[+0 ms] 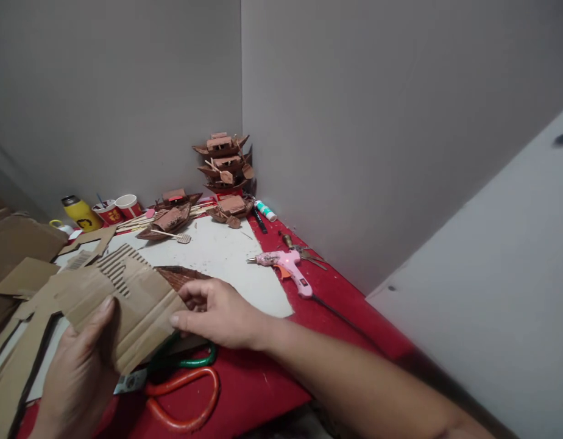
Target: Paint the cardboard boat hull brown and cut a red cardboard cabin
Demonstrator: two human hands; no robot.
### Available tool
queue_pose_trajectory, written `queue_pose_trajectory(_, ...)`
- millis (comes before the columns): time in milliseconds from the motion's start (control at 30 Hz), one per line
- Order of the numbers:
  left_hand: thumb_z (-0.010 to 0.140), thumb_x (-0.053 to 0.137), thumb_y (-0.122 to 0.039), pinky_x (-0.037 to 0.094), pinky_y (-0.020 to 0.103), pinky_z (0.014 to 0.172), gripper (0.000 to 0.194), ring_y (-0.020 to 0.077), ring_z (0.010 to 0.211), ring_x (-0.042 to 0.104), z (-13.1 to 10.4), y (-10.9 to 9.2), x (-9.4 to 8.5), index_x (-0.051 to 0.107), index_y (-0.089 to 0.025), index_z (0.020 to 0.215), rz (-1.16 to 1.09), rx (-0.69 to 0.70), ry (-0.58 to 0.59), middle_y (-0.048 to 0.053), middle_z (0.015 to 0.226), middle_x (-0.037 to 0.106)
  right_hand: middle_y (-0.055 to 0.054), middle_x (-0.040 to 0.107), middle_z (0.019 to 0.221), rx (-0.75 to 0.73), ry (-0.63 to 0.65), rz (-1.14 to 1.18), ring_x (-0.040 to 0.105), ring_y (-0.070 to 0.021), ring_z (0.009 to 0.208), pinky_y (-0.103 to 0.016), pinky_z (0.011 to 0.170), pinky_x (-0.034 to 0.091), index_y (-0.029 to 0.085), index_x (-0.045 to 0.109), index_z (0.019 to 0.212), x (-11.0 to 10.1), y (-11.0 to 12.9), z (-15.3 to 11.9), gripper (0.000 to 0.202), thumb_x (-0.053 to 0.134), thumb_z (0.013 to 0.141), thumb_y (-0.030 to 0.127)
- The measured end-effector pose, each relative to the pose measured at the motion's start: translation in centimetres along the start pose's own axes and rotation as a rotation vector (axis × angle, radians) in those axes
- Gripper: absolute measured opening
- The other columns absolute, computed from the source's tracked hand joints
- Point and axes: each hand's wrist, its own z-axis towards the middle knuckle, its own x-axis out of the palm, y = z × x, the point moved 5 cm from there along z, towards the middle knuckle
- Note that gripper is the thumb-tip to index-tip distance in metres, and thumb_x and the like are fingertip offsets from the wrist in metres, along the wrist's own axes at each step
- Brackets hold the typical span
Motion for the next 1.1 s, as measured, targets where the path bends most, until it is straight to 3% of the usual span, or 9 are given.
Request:
queue_pose_trajectory(67, 0.075, 0.075, -0.033, 0.058, 0.021, 0.072, 0.047, 0.0197, 0.091, 0.071, 0.2, -0.2, -0.1, 0.067, -0.023, 0.120, -0.019, 0.031, 0.002, 0.003, 0.106, 0.074, 0.002, 0.061, 0.065, 0.047, 0.028, 0.066, 0.054, -0.0075, 0.056, -0.018, 0.053, 0.044, 0.014, 0.059, 0.083, 0.0, -0.3, 0.0, 0.036, 0.072, 0.074, 0.047)
queue_pose_trajectory(167, 0.075, 0.076, -0.026, 0.056, 0.014, 0.071, 0.036, 0.0139, 0.089, 0.069, 0.7, -1.0, 0.0, 0.071, -0.021, 0.109, -0.101, 0.051, 0.079, 0.002, 0.101, 0.074, 0.003, 0.062, 0.062, -0.035, -0.119, 0.106, 0.055, -0.0071, 0.052, -0.018, 0.052, 0.045, 0.017, 0.055, 0.087, -1.1, 0.4, 0.1, 0.041, 0.072, 0.073, 0.051)
queue_pose_trajectory(333, 0.080, 0.069, -0.021, 0.056, 0.020, 0.083, 0.036, 0.0160, 0.103, 0.067, 1.5, -3.7, -0.7, 0.067, -0.023, 0.116, -0.122, 0.207, 0.082, 0.004, 0.115, 0.070, 0.006, 0.056, 0.064, -0.219, -0.302, 0.090, 0.048, -0.0059, 0.049, -0.017, 0.045, 0.040, 0.019, 0.054, 0.085, -3.0, 2.6, -0.4, 0.036, 0.072, 0.074, 0.048)
queue_pose_trajectory(433, 0.082, 0.067, -0.022, 0.052, 0.026, 0.094, 0.035, 0.0191, 0.114, 0.062, 1.5, -5.1, -1.3, 0.066, -0.025, 0.117, -0.070, 0.350, 0.011, 0.005, 0.122, 0.068, 0.004, 0.053, 0.069, -0.287, -0.274, 0.014, 0.046, -0.0068, 0.056, -0.017, 0.048, 0.037, 0.018, 0.056, 0.077, -3.3, 3.6, -0.8, 0.028, 0.069, 0.079, 0.043)
queue_pose_trajectory(567, 0.081, 0.070, -0.027, 0.044, 0.033, 0.105, 0.031, 0.0208, 0.116, 0.061, 0.8, -5.6, -1.6, 0.068, -0.027, 0.112, 0.190, 0.502, -0.003, 0.002, 0.120, 0.069, 0.004, 0.050, 0.068, -0.238, -0.147, -0.081, 0.045, -0.0081, 0.059, -0.019, 0.052, 0.036, 0.016, 0.058, 0.076, -2.9, 3.7, -1.0, 0.021, 0.063, 0.084, 0.035)
queue_pose_trajectory(733, 0.081, 0.068, -0.038, 0.050, 0.034, 0.095, 0.032, 0.0239, 0.113, 0.063, 0.1, -3.8, -0.2, 0.070, -0.028, 0.111, 0.733, 0.427, 0.315, 0.004, 0.114, 0.072, 0.001, 0.054, 0.073, -0.327, -0.045, -0.383, 0.049, -0.0106, 0.068, -0.022, 0.061, 0.039, 0.015, 0.061, 0.073, -1.9, 3.9, -1.0, 0.017, 0.060, 0.087, 0.025)
queue_pose_trajectory(900, 0.085, 0.064, -0.029, 0.055, 0.028, 0.079, 0.026, 0.0198, 0.094, 0.070, -1.6, -2.3, 2.1, 0.071, -0.029, 0.110, 0.933, 0.561, 0.624, 0.003, 0.105, 0.075, -0.002, 0.059, 0.077, -0.394, 0.075, -0.520, 0.054, -0.0129, 0.074, -0.024, 0.068, 0.043, 0.015, 0.068, 0.085, -0.4, 3.5, -1.0, 0.016, 0.057, 0.091, 0.025)
queue_pose_trajectory(967, 0.088, 0.059, -0.024, 0.055, 0.024, 0.073, 0.024, 0.0168, 0.084, 0.071, -2.2, -2.1, 2.6, 0.072, -0.029, 0.107, 0.953, 0.615, 0.673, 0.001, 0.098, 0.076, -0.003, 0.061, 0.080, -0.420, 0.010, -0.524, 0.055, -0.0133, 0.074, -0.025, 0.068, 0.044, 0.015, 0.068, 0.088, -0.4, 3.5, -1.2, 0.014, 0.059, 0.089, 0.026)
queue_pose_trajectory(1100, 0.088, 0.057, -0.015, 0.053, 0.023, 0.065, 0.027, 0.0149, 0.076, 0.068, -3.0, -3.1, 2.6, 0.069, -0.028, 0.108, 0.931, 0.824, 0.601, 0.001, 0.089, 0.074, -0.001, 0.060, 0.072, -0.424, -0.264, -0.351, 0.053, -0.0118, 0.065, -0.023, 0.059, 0.043, 0.017, 0.063, 0.080, -1.2, 3.8, -2.0, 0.018, 0.058, 0.089, 0.033)
